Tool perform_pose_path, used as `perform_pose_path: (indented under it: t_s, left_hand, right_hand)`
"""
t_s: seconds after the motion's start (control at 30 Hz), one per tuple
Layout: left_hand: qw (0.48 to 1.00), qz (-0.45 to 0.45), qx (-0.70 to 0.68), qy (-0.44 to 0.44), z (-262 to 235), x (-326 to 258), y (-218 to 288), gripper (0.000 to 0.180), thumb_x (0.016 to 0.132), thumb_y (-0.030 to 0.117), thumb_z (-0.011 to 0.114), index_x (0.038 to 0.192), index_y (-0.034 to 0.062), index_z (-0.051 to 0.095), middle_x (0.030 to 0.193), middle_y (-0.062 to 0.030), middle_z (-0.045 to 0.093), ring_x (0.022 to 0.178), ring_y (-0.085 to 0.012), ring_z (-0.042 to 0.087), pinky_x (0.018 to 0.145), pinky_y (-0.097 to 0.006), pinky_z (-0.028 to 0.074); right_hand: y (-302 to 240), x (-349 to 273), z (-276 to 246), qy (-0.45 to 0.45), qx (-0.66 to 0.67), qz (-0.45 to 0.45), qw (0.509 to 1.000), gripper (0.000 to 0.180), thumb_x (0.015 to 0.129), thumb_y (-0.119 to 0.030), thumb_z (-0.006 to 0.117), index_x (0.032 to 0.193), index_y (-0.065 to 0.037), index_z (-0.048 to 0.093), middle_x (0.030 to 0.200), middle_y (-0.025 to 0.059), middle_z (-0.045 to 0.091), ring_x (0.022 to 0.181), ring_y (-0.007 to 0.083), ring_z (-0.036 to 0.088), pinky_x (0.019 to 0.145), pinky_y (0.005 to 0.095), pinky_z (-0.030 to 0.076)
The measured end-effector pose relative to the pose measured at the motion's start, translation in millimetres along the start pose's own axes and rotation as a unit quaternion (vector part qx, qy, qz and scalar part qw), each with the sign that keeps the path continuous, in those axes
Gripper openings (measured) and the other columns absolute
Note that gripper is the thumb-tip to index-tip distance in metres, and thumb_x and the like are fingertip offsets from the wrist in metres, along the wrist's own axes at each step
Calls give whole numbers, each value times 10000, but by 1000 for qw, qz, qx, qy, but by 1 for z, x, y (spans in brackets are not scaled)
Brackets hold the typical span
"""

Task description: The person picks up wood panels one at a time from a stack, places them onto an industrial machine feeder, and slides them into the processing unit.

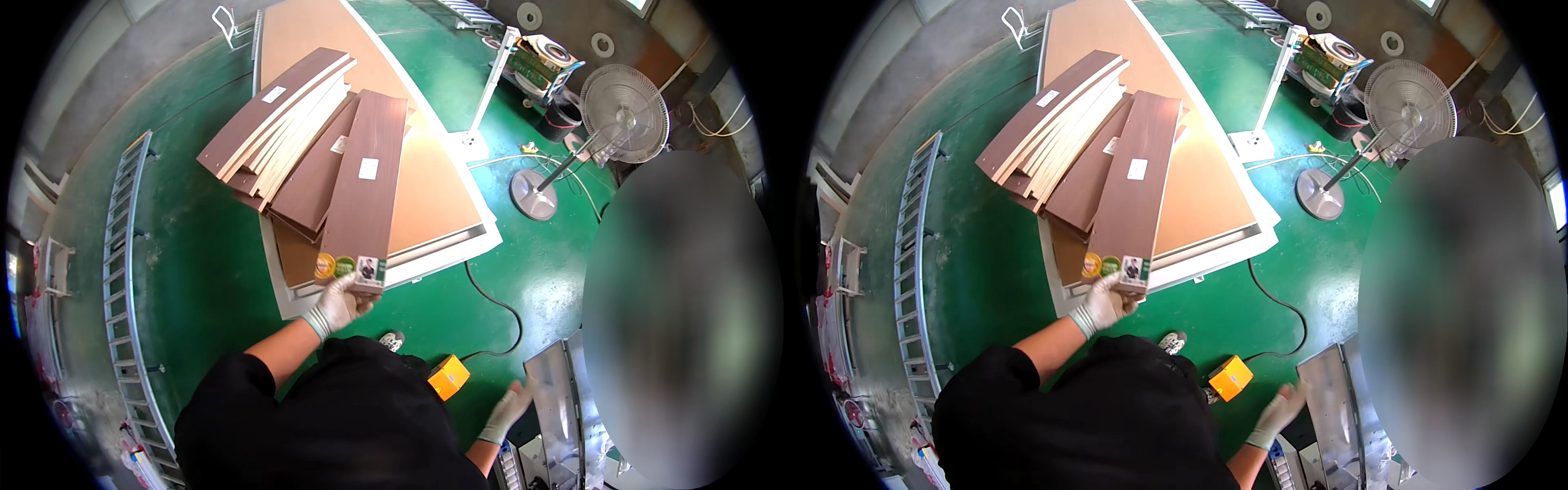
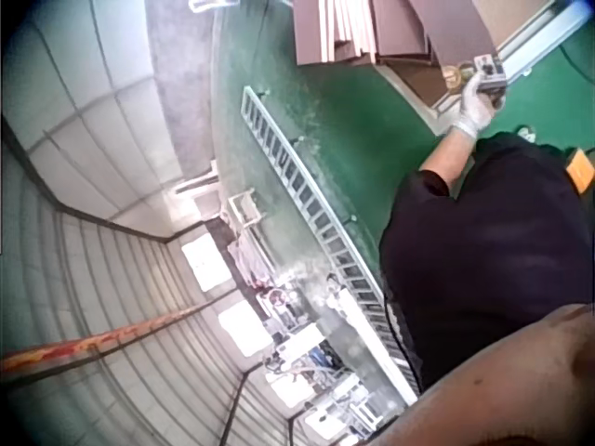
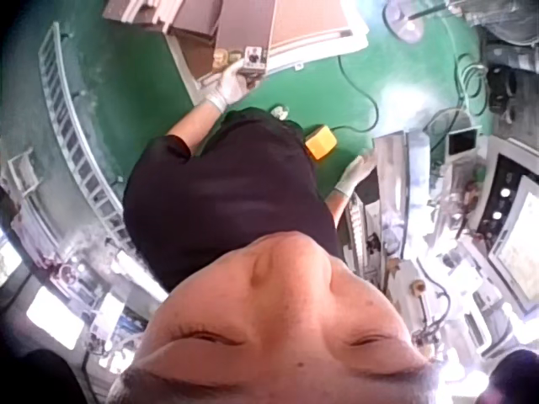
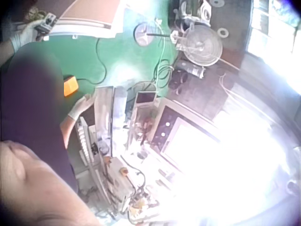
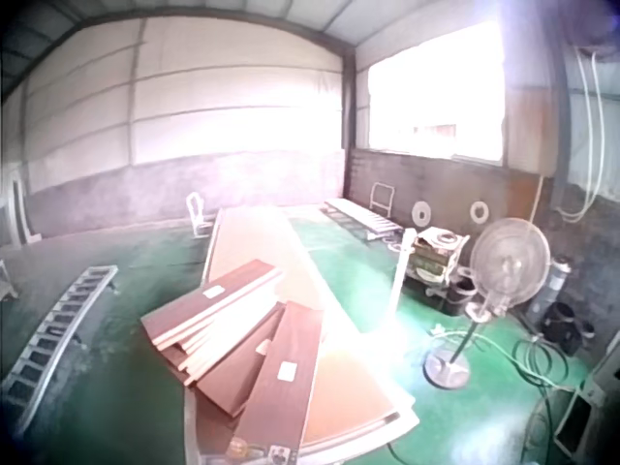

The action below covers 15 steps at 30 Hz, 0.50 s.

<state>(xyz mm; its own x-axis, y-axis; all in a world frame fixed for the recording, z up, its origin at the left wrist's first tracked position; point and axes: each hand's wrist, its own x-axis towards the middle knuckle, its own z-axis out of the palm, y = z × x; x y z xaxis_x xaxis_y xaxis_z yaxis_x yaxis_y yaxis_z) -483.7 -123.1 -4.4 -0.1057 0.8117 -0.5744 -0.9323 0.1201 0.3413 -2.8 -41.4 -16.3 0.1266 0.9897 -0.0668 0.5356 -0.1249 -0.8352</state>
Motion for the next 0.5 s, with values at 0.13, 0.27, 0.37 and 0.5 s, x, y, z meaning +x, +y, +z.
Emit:
perform_pose_path:
  t_s: [0.13,0.27,0.37,0.5]
  left_hand:
    - [997,7,29,-66,46,-12,-35,451,1021,450,526,1293,94,575,1201,-112,687,1034,-257,683,796,-348,553]
    - [995,-15,59,-73,62,-7,-50,522,1019,540,500,1320,118,564,1224,-90,674,1039,-234,676,804,-337,541]
    - [992,-18,64,-107,72,-11,-55,565,1000,571,517,1345,124,556,1266,-68,654,1084,-209,645,849,-332,513]
    - [981,-29,86,-170,66,-13,-55,685,957,605,565,1432,119,483,1369,-80,588,1247,-230,560,986,-376,471]
  right_hand:
    - [-88,9,66,-335,145,60,929,503,1008,-163,569,1463,12,440,1405,182,553,1252,268,563,1049,355,449]
    - [-175,15,134,-454,255,35,853,562,1043,-270,548,1506,-1,376,1401,174,557,1233,251,584,1025,358,473]
    - [-218,17,173,-500,357,72,786,465,1045,-231,532,1437,4,447,1309,134,610,1147,199,620,984,337,499]
    - [-204,24,203,-486,399,102,771,325,1043,-183,520,1315,-9,556,1135,66,679,996,143,662,905,321,540]
